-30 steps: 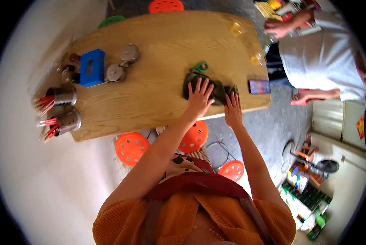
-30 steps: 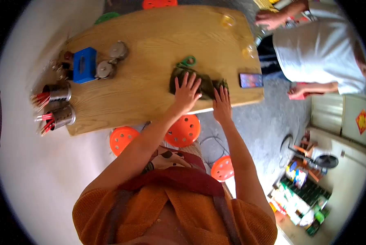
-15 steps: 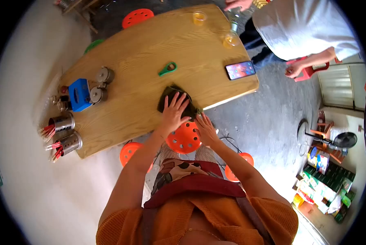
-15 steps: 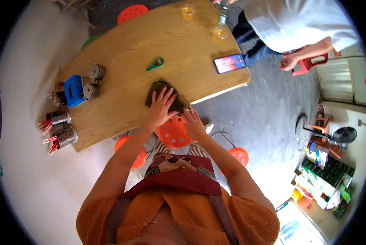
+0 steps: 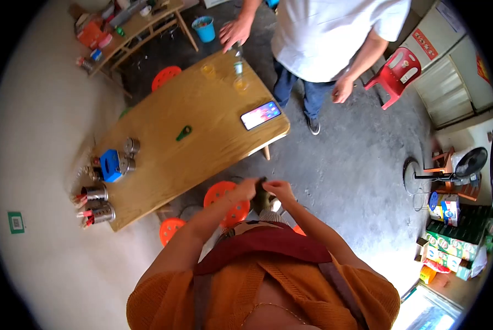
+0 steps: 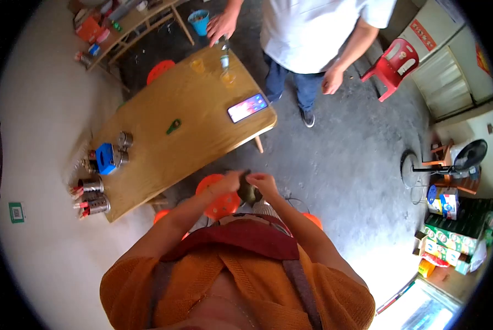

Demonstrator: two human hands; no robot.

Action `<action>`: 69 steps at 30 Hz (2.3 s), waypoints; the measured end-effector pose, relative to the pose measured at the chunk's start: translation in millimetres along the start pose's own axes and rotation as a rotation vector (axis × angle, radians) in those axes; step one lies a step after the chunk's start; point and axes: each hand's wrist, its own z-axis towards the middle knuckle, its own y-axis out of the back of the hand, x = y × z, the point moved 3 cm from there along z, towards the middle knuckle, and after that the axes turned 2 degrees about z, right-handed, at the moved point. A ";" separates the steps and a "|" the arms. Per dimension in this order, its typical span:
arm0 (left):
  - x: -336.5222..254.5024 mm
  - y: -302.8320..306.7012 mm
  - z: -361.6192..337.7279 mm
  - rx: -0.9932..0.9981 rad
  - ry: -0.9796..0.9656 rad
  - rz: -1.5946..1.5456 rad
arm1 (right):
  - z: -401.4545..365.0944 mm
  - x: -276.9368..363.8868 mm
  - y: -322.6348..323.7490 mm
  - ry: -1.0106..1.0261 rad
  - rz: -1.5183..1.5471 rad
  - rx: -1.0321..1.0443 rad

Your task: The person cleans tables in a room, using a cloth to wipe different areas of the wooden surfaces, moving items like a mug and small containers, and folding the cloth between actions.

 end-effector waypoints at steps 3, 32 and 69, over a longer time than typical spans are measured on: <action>-2.6 -74.3 29.7 0.067 -0.027 -0.073 | -41.4 -14.4 75.6 -0.134 0.228 -0.020; -378.2 -139.6 334.2 0.461 -0.634 0.459 | -45.2 66.8 491.4 0.328 -0.482 -0.525; -389.6 88.0 719.1 -1.091 -0.137 -0.006 | 324.4 457.9 662.7 -0.340 0.680 0.359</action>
